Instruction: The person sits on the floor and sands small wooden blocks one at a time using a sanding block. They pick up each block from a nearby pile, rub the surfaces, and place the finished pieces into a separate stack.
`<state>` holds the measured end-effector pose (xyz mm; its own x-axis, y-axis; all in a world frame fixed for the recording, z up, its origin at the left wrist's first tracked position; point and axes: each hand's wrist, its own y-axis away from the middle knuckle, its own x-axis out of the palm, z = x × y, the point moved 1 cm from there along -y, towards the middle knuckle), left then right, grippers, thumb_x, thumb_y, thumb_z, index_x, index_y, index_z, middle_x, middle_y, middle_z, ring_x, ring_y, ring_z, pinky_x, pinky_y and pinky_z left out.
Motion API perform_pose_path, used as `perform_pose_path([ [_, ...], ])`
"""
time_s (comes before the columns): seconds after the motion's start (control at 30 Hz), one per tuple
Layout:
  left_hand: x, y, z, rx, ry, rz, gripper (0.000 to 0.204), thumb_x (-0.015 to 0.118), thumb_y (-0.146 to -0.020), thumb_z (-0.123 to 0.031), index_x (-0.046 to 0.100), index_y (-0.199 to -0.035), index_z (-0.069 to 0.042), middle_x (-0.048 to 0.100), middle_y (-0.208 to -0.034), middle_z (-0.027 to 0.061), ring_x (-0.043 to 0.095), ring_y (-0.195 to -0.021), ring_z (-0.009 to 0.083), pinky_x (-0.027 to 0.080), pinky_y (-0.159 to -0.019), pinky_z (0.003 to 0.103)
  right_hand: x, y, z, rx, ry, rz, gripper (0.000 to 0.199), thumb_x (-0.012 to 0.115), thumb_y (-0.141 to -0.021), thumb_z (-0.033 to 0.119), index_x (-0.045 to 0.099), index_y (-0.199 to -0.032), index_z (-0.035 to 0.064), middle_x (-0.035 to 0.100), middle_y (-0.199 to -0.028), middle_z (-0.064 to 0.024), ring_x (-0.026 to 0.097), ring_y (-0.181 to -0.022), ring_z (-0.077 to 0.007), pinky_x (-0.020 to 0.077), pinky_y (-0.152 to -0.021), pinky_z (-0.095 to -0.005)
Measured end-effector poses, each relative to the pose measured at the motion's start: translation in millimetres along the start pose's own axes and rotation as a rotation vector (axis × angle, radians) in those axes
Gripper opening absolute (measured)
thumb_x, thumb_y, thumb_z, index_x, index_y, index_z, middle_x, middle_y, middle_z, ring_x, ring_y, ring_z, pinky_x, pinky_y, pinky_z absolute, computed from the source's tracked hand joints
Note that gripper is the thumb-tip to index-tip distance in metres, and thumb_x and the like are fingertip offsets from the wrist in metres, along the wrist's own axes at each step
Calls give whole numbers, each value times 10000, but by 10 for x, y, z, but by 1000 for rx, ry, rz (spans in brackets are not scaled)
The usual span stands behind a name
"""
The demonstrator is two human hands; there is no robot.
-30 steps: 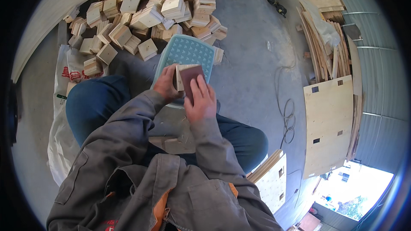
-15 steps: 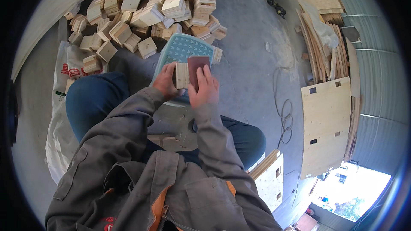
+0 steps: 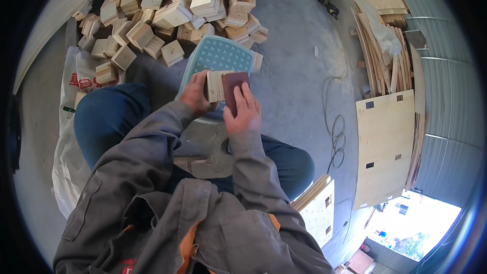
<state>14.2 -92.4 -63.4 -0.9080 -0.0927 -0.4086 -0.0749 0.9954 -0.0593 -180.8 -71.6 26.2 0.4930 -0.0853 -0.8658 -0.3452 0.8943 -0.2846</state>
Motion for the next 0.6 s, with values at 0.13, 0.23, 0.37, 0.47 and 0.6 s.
perform_pose_path([
  [0.13, -21, -31, -73, -9, -5, 25, 1047, 950, -644, -239, 417, -1534, -95, 513, -1475, 214, 549, -1359, 425, 498, -1138, 476, 115, -743, -80, 107, -4, 31, 712, 783, -830, 195, 601, -1497, 27, 520, -1612, -213, 537, -1418, -399, 430, -1206, -471],
  [0.23, -8, -36, -104, -31, -32, 27, 1053, 957, -638, -255, 427, -1534, -100, 515, -1481, 207, 553, -1359, 421, 499, -1138, 476, 144, -1106, -163, 210, -140, 110, 713, 765, -845, 215, 592, -1504, 6, 501, -1628, -226, 524, -1453, -393, 417, -1228, -447],
  [0.37, -40, -16, -59, -6, -58, 17, 1056, 958, -639, -263, 427, -1539, -110, 519, -1479, 197, 554, -1357, 419, 493, -1143, 484, 174, -961, -259, 239, -212, 68, 750, 776, -862, 233, 555, -1530, -24, 515, -1613, -250, 540, -1459, -366, 428, -1221, -414],
  [0.47, -75, -20, -110, -21, -44, 42, 1033, 946, -657, -279, 431, -1538, -122, 529, -1474, 193, 565, -1346, 425, 494, -1141, 492, 36, -557, -286, 400, -529, 92, 753, 779, -888, 230, 531, -1550, -31, 534, -1597, -249, 546, -1457, -334, 431, -1208, -395],
  [0.6, -36, -36, -61, 11, -56, 23, 1015, 938, -664, -290, 439, -1534, -129, 548, -1455, 199, 581, -1328, 435, 501, -1133, 499, -72, 191, -429, 547, -782, 161, 724, 758, -939, 163, 491, -1588, -16, 587, -1545, -189, 603, -1368, -248, 483, -1139, -362],
])
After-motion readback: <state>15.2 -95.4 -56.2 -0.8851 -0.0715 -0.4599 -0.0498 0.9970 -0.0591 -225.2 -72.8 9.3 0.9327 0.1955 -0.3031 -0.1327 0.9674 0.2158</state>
